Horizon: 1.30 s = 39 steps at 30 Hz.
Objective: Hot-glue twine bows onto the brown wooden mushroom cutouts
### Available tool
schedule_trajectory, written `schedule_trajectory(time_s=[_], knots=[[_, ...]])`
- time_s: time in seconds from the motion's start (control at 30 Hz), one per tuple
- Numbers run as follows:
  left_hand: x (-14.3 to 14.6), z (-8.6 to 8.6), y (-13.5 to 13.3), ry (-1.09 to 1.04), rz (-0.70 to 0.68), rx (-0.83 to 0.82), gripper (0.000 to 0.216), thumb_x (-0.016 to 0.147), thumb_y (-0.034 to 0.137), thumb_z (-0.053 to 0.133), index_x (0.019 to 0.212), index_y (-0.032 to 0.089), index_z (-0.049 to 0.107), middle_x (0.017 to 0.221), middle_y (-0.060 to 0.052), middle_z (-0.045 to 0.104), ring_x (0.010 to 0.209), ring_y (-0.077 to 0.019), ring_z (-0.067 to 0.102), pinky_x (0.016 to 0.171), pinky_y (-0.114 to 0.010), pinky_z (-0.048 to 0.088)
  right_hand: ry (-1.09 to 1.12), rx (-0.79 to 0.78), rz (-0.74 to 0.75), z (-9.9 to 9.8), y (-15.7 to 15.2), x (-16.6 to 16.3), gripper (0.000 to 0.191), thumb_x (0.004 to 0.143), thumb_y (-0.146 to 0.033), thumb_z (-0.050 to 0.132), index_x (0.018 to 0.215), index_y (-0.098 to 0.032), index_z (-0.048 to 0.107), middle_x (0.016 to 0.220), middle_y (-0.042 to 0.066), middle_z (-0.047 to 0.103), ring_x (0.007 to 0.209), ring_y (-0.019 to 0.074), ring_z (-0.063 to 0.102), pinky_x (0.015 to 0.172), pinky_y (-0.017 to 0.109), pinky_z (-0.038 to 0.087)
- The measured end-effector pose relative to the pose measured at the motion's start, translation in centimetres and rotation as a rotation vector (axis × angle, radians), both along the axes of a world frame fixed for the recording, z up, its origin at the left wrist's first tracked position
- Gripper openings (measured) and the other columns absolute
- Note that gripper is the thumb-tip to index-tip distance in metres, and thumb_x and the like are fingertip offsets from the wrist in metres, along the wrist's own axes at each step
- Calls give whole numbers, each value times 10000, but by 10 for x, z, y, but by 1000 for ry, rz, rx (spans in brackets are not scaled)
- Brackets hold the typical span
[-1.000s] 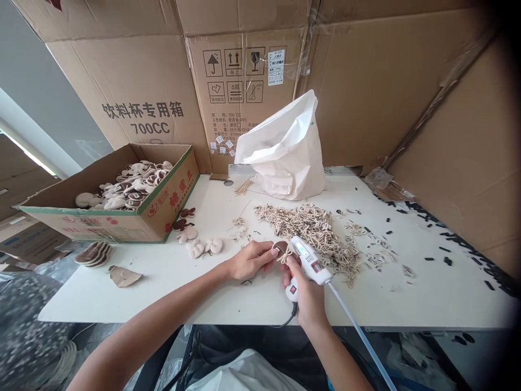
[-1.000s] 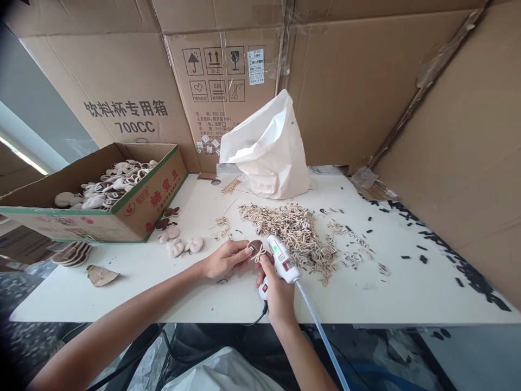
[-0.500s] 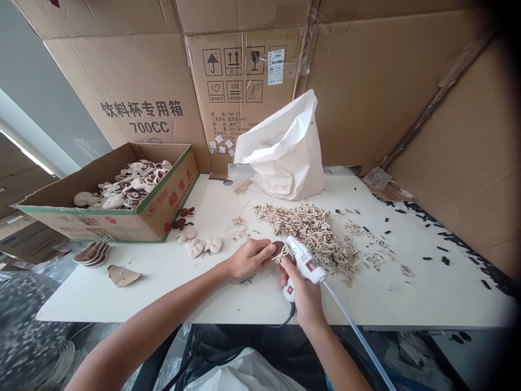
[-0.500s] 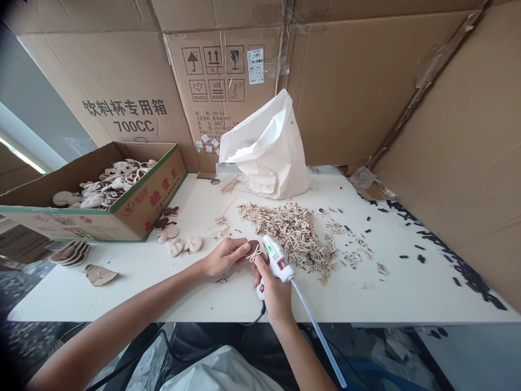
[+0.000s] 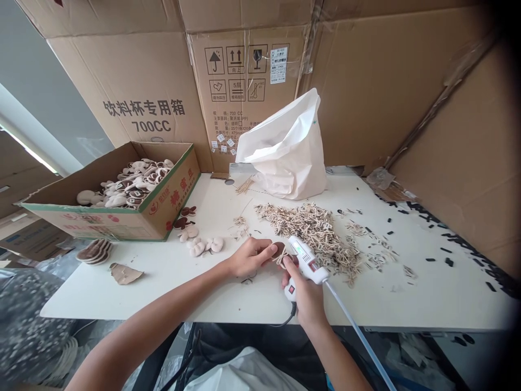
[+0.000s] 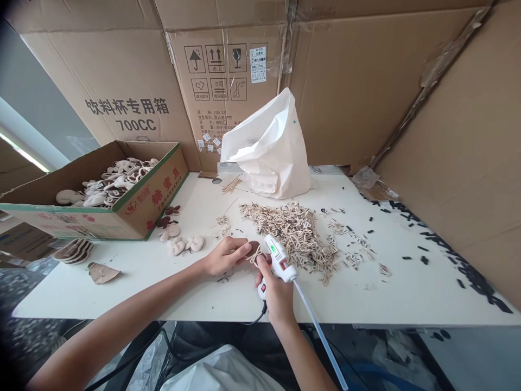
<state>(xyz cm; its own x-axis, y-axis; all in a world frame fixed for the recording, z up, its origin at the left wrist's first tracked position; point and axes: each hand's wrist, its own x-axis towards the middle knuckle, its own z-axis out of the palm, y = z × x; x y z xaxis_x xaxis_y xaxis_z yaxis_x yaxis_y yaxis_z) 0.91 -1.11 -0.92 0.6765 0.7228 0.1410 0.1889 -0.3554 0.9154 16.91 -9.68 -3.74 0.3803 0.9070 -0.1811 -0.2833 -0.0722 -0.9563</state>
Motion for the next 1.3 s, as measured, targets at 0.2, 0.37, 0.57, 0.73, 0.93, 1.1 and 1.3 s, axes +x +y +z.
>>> schedule_trajectory(time_s=[0.2,0.37,0.57,0.73,0.93,1.1,1.3], knots=[[0,4,-1,19,-14,-5,611,1073,605,336,672,168,482,601,26,488,572,-104,425,608,-254,360,-32,-11,15,3,-2,-2,391,746,-542,876,838,-200,711,523,-33,582,453,131,489,433,239,364],[2,5,1,26,-13,28,601,1077,580,360,682,158,527,591,24,527,552,-95,442,604,-236,377,-36,-14,17,1,-2,-1,385,742,-542,874,830,-203,714,555,-24,603,456,132,498,429,246,361],[-1,0,2,-26,-19,-10,606,1055,600,426,729,131,628,572,17,528,521,-89,433,534,-227,327,-32,-6,30,4,-2,-1,376,754,-523,874,858,-200,713,612,-4,645,482,131,505,441,243,375],[-1,-2,1,-44,-8,-30,651,1079,599,336,734,129,626,610,5,545,558,-97,459,583,-235,371,-18,1,33,6,-2,-1,382,744,-518,884,857,-197,710,620,-4,654,476,124,511,447,238,384],[0,1,3,53,7,45,623,1078,585,364,698,149,597,556,21,543,523,-91,463,596,-225,399,-44,-28,45,5,-3,1,383,766,-527,871,857,-186,720,586,-8,623,474,129,494,440,240,369],[-2,-2,3,45,31,-41,722,1062,658,305,662,139,608,577,-11,583,519,-100,488,572,-238,407,-42,-5,45,5,-2,1,368,759,-519,874,847,-202,707,584,-17,623,470,140,509,440,252,375],[-1,-2,2,27,19,-2,683,1062,636,352,680,137,620,597,-7,587,531,-93,481,573,-231,395,-27,0,51,0,-1,2,363,766,-520,869,863,-205,714,671,-3,680,476,124,527,453,252,396]])
